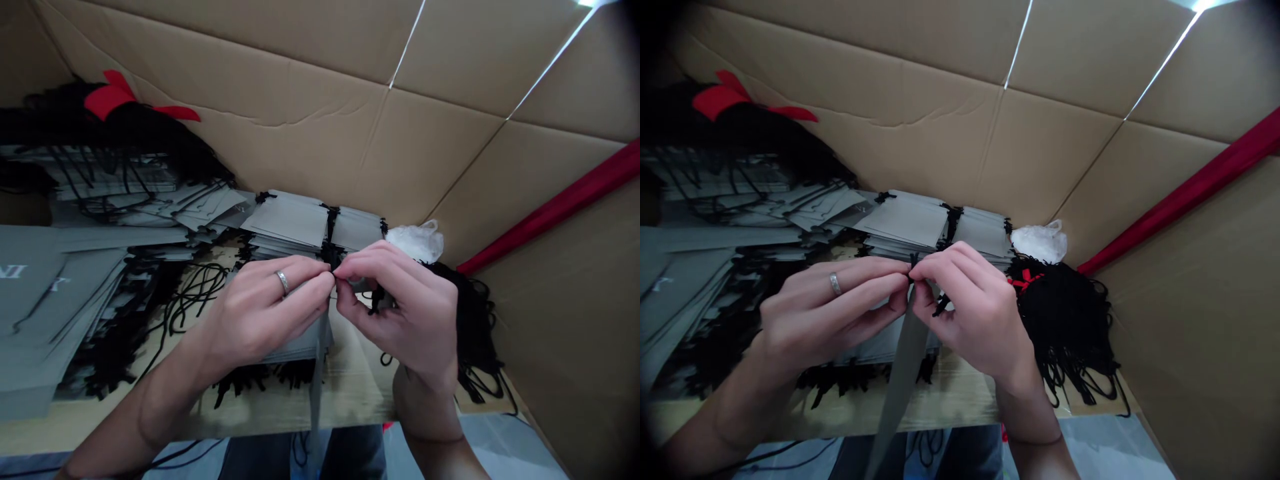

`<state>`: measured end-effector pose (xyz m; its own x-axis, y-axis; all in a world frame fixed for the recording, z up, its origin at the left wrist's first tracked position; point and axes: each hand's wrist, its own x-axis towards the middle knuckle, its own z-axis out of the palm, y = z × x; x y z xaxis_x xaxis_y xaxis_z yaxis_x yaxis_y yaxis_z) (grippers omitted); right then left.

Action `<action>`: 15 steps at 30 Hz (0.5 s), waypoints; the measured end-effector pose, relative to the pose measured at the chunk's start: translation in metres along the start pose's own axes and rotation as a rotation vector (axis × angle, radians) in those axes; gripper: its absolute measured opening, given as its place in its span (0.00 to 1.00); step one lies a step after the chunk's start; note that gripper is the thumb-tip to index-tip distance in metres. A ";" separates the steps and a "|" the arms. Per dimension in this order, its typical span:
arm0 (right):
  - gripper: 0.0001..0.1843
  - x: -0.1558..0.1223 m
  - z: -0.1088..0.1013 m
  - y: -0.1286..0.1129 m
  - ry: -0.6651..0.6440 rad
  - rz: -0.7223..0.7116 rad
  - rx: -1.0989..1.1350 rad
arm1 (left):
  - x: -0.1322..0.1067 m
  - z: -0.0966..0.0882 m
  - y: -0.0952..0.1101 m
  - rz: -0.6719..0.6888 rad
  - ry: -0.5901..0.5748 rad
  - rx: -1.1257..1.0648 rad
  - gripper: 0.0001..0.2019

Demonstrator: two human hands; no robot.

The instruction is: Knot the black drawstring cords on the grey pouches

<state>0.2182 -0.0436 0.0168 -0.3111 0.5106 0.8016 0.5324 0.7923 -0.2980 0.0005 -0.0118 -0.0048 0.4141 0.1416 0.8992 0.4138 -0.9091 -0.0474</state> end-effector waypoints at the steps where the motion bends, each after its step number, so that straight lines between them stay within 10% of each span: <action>1: 0.14 0.000 0.000 0.000 0.005 -0.020 0.002 | 0.000 0.000 0.000 -0.009 0.007 -0.018 0.07; 15: 0.11 0.000 0.000 -0.001 0.089 0.291 0.234 | 0.004 0.007 -0.013 -0.260 0.066 -0.401 0.07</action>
<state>0.2176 -0.0447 0.0175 -0.0980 0.7027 0.7047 0.3910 0.6784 -0.6220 0.0026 0.0030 -0.0036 0.2804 0.3710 0.8853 0.1457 -0.9280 0.3428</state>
